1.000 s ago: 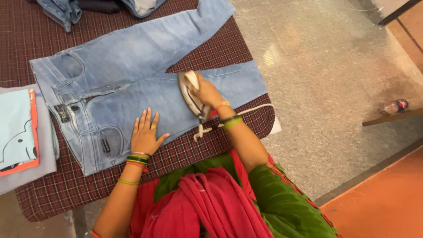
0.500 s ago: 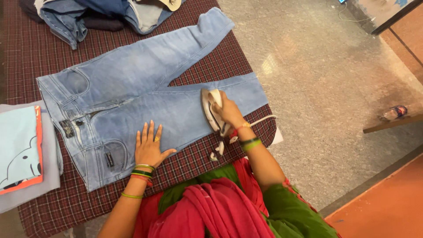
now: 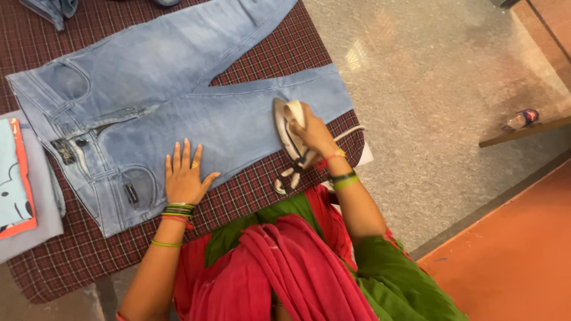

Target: The person irons a light blue t-shirt on a checkered ironing board, smoothing the fabric with an electric iron. After finishing the t-shirt, the person picks up a pair of light blue jeans and begins ironing the legs and waist area.

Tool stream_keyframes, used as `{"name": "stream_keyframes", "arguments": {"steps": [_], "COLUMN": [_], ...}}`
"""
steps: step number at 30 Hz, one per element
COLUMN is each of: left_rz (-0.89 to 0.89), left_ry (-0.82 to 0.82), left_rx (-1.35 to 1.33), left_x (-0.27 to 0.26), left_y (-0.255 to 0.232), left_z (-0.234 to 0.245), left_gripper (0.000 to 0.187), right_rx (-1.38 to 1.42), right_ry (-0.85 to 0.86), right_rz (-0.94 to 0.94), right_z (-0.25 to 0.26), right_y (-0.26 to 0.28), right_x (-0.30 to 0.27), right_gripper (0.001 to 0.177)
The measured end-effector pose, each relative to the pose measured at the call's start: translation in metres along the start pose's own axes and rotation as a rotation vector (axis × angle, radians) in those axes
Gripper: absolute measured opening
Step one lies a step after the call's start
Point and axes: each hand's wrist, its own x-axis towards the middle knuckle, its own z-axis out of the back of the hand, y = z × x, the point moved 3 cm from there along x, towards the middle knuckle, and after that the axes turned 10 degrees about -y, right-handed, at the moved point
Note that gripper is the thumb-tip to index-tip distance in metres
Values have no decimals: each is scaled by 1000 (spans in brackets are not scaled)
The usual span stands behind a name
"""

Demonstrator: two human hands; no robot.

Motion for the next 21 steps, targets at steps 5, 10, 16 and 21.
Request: {"name": "stream_keyframes", "arguments": {"steps": [5, 10, 16, 21], "left_rz": [19, 30, 14, 10], "left_ry": [38, 47, 7, -6], "left_rx": [40, 60, 32, 5], "left_x": [5, 10, 6, 2], "left_y": [-2, -2, -1, 1], "left_z": [2, 2, 0, 0], "left_gripper": [90, 90, 89, 87], "right_rx": [-52, -32, -31, -76], "right_ry": [12, -63, -99, -97], "right_rz": [-168, -51, -76, -2], "right_z": [3, -7, -30, -26], "right_y": [-9, -15, -18, -24], "right_x": [-2, 52, 101, 85], "right_gripper": [54, 54, 59, 55]}}
